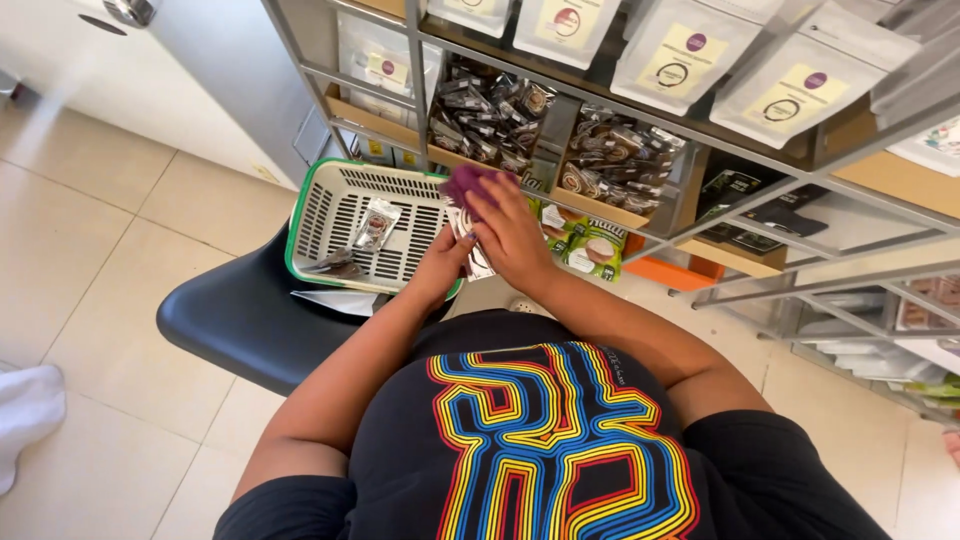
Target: The person wipes individual small coffee pouches with a purple cloth and places them into a green shopping basket.
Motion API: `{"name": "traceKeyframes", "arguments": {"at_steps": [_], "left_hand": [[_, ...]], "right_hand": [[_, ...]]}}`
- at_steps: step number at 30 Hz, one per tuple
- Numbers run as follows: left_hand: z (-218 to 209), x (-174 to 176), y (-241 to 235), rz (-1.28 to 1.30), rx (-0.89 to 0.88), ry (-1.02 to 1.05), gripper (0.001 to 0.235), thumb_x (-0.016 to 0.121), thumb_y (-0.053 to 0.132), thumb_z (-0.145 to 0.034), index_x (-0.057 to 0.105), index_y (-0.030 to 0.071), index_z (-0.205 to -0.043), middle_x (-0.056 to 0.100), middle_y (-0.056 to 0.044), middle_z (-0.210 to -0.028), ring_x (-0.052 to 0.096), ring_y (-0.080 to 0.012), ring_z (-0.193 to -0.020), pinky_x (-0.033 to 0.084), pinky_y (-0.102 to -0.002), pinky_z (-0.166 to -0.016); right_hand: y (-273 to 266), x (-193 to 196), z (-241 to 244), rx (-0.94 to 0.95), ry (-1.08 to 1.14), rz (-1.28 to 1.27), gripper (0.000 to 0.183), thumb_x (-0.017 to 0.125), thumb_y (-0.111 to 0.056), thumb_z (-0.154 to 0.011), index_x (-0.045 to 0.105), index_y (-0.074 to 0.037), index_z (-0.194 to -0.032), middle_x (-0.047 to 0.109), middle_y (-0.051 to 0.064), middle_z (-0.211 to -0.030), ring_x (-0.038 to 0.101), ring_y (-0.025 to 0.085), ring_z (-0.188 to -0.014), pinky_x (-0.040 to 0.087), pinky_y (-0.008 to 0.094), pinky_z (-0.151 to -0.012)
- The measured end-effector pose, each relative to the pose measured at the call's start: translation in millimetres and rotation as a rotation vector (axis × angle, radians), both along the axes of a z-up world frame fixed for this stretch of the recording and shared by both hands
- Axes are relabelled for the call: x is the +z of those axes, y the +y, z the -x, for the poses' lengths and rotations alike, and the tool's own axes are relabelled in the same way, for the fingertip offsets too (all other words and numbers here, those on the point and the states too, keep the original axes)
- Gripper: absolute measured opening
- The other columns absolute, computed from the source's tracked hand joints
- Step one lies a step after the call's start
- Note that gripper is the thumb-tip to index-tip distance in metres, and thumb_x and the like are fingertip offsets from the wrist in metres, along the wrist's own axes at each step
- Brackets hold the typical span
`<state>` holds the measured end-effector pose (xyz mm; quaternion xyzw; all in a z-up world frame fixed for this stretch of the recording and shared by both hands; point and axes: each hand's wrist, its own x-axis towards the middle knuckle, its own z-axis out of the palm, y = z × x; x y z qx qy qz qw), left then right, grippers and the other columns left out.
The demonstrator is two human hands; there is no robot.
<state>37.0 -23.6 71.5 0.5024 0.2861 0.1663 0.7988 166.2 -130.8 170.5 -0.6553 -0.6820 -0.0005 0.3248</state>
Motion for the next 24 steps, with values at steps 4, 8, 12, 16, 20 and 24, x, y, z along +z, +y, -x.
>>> {"name": "traceKeyframes", "arguments": {"at_steps": [4,8,12,16,20,24], "left_hand": [[-16,-43,7,0.012,0.004,0.034,0.036,0.048,0.016,-0.107,0.057,0.006,-0.14,0.072,0.0,-0.116,0.067,-0.0071,-0.1,0.056,-0.021,-0.082],[-14,-18,-5,0.045,0.037,0.058,0.032,0.053,0.02,-0.104,0.055,0.012,-0.135,0.062,0.004,-0.096,0.051,-0.0078,-0.074,0.044,-0.023,-0.061],[-15,3,-8,-0.003,0.023,0.002,0.031,0.056,0.021,-0.106,0.059,0.01,-0.135,0.064,0.004,-0.1,0.05,-0.006,-0.08,0.042,-0.023,-0.066],[-26,15,-3,0.193,0.002,-0.017,0.033,0.056,0.022,-0.103,0.057,0.01,-0.134,0.062,0.001,-0.101,0.058,-0.0105,-0.084,0.05,-0.029,-0.073],[-53,-7,-7,0.119,-0.007,-0.003,0.038,0.057,0.019,-0.1,0.056,0.009,-0.136,0.066,0.002,-0.118,0.061,-0.0077,-0.103,0.049,-0.026,-0.09],[-89,-26,-23,-0.002,-0.044,0.06,0.04,0.061,0.021,-0.101,0.057,0.004,-0.136,0.066,-0.001,-0.12,0.057,-0.0111,-0.107,0.046,-0.028,-0.093]], "right_hand": [[-23,12,8,0.006,0.05,-0.021,0.044,0.059,-0.014,-0.099,0.059,-0.01,-0.143,0.049,0.015,-0.154,0.039,0.038,-0.15,0.033,0.053,-0.122],[-26,-6,-14,0.033,0.064,-0.017,0.046,0.059,-0.006,-0.095,0.06,-0.012,-0.14,0.052,0.015,-0.15,0.043,0.037,-0.147,0.036,0.05,-0.121],[-24,-54,-53,-0.111,0.583,0.036,0.046,0.052,-0.002,-0.099,0.058,-0.008,-0.144,0.058,0.013,-0.14,0.054,0.028,-0.134,0.041,0.036,-0.116],[-24,-78,-85,-0.027,1.126,0.156,0.04,0.052,-0.015,-0.106,0.054,-0.004,-0.144,0.062,0.006,-0.135,0.056,0.016,-0.124,0.044,0.027,-0.107],[-20,-76,-124,0.02,1.268,0.318,0.039,0.058,-0.024,-0.105,0.057,-0.004,-0.14,0.064,0.003,-0.126,0.059,0.011,-0.114,0.049,0.027,-0.099],[-28,-78,-168,0.035,1.235,0.495,0.034,0.068,-0.025,-0.1,0.063,-0.003,-0.126,0.067,0.002,-0.109,0.06,0.009,-0.094,0.053,0.027,-0.082]]}}
